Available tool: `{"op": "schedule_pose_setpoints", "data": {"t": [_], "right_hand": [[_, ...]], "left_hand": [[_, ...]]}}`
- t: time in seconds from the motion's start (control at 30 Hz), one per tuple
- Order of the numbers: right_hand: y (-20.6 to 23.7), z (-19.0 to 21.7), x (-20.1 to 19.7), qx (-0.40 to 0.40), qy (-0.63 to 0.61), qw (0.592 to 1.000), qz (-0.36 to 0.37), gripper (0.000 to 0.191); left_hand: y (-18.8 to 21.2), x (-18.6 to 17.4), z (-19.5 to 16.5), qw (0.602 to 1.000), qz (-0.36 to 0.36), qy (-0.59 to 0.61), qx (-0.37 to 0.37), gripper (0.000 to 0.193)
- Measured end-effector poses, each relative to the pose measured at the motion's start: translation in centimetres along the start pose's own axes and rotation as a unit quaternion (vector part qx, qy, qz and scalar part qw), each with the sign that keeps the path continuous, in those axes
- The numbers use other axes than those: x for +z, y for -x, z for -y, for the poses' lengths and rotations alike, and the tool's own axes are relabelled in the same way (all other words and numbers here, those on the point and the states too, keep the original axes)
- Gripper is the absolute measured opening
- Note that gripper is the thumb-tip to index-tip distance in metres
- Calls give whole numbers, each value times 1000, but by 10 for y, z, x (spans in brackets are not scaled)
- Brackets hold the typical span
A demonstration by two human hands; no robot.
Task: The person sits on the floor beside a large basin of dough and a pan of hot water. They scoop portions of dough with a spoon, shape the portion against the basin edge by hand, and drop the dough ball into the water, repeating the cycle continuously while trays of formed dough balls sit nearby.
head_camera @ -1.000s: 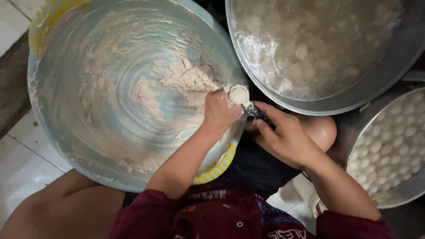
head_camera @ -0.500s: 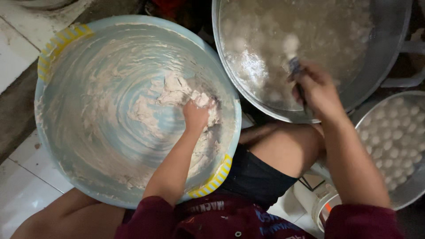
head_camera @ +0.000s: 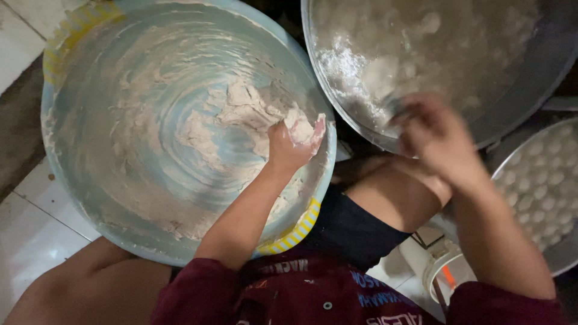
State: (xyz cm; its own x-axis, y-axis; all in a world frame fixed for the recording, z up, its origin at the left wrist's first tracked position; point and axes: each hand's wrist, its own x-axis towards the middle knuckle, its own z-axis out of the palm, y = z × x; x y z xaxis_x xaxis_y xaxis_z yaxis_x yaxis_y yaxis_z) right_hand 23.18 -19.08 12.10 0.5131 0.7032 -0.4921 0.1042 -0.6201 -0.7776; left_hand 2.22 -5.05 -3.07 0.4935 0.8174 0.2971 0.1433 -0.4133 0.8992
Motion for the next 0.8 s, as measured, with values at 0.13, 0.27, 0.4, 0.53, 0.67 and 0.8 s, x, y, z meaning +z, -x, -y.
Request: {"op": "schedule_pose_setpoints", "data": {"t": [0.13, 0.27, 0.4, 0.53, 0.67, 0.8], "right_hand": [[26, 10, 54, -108, 101, 986, 77, 43], [28, 14, 71, -106, 146, 980, 82, 42], [12, 9, 67, 42, -84, 979, 180, 41], [-5, 2, 47, 40, -72, 992, 98, 47], [-34, 1, 26, -47, 109, 992, -35, 53], [-50, 7, 11, -157, 262, 946, -105, 46]], "left_hand": [[0, 3, -11, 999, 13, 38, -31, 25], [-1, 9, -11, 992, 57, 61, -94, 13], [-3, 9, 5, 993, 60, -24, -101, 30], [4, 6, 33, 968, 82, -141, -189, 35], [23, 16, 49, 967, 9, -134, -217, 39], [28, 18, 53, 974, 4, -17, -225, 29]]}}
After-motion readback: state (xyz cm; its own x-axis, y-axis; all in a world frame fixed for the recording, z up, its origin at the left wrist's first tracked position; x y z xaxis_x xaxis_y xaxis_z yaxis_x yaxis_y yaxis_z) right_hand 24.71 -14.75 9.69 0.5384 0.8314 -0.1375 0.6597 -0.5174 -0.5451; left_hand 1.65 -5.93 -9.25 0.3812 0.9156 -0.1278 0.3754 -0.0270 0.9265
